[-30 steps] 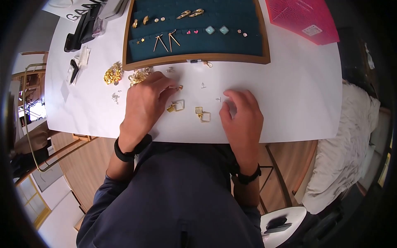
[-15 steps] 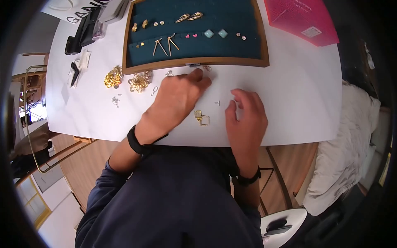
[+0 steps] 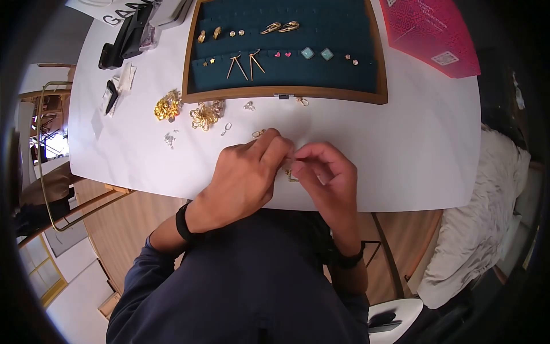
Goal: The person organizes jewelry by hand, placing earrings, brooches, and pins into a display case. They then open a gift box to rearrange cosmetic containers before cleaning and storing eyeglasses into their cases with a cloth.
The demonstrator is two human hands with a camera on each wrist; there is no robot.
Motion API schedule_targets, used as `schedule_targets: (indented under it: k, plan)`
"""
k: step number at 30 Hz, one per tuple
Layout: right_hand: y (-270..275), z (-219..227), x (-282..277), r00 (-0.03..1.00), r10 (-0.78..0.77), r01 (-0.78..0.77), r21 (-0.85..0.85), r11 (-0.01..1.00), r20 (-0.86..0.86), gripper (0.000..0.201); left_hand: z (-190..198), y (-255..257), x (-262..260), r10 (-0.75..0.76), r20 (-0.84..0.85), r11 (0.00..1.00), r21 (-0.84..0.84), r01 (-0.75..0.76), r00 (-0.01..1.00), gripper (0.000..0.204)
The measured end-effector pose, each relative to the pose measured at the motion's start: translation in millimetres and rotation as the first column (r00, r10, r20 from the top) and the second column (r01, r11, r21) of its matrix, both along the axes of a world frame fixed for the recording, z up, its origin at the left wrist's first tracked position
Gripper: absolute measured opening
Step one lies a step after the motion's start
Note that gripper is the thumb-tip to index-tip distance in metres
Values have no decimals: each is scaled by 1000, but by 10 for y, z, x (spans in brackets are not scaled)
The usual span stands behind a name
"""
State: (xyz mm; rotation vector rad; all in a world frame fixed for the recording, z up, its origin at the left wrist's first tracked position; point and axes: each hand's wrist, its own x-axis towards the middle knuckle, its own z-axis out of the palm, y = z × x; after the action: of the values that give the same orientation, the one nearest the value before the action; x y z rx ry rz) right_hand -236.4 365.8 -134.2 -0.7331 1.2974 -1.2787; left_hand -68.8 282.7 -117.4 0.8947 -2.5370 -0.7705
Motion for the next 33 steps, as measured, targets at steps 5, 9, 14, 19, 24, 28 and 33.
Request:
schedule_targets:
  k: [5, 9, 14, 19, 24, 28, 33]
  plan:
    - [-115, -25, 68, 999, -27, 28, -5, 1000, 31, 12, -51, -15, 30, 65, -67, 998, -6, -65, 996, 23]
    - [-184, -20, -46, 998, 36, -37, 5, 999, 47, 13, -18, -83, 26, 39, -90, 997, -56, -44, 995, 24]
    - [-295, 125, -90, 988, 78, -90, 87, 992, 136, 9, -3, -119, 0, 47, -72, 990, -129, -56, 996, 20]
    - [-654, 256, -358, 977, 212, -213, -45, 976, -27, 12, 228, -408, -76, -17, -4, 975, -221, 15, 1000, 18]
    - [-1750, 522, -1131, 847, 298, -362, -67, 930, -440, 15, 407, -1631, -288, -244, -311, 917, -383, 114, 918, 27]
    - [-2439, 307, -1286, 812, 285, -244, 147, 959, -510, 7, 567, -2344, -538, -58, -8, 979, -199, 56, 998, 15]
    - [-2568, 95, -1107, 691, 242, -160, 183, 970, -681, 4, 189, -2468, -669, -67, -62, 996, 46, 70, 996, 15]
